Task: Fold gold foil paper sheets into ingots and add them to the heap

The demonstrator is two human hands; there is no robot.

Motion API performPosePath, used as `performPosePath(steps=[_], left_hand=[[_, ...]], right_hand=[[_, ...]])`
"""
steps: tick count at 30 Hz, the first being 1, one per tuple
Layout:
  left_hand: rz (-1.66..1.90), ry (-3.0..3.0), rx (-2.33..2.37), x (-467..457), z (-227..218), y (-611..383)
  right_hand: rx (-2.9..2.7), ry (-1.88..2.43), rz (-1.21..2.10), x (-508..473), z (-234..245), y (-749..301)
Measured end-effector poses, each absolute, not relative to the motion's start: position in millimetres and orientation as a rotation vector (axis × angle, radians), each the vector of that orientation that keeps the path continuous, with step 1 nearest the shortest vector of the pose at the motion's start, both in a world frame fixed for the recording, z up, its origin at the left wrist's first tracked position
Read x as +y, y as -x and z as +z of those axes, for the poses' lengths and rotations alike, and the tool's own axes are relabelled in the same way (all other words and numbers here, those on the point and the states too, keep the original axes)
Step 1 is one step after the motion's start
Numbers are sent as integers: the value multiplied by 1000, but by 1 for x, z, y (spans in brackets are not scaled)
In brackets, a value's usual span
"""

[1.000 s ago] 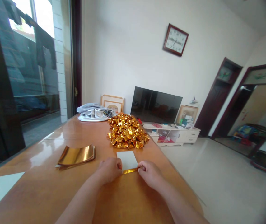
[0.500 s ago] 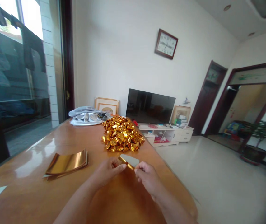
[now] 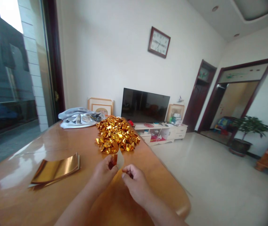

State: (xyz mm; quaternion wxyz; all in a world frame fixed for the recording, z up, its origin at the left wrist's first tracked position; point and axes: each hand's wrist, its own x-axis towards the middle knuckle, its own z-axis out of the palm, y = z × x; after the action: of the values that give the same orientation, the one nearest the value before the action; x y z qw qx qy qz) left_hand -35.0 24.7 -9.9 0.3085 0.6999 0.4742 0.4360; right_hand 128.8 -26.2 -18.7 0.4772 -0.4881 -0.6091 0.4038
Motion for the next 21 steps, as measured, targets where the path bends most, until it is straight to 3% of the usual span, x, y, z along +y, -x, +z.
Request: performPosePath(steps=[7, 10, 21], left_hand=[[1051, -2452, 1572, 16, 0, 44], [921, -2551, 1576, 12, 1, 41], [640, -2429, 1378, 11, -13, 31]], right_hand=[[-1713, 1265, 155, -33, -8, -135], [-1842, 1301, -57, -35, -2, -136], [-2212, 1515, 90, -19, -15, -162]])
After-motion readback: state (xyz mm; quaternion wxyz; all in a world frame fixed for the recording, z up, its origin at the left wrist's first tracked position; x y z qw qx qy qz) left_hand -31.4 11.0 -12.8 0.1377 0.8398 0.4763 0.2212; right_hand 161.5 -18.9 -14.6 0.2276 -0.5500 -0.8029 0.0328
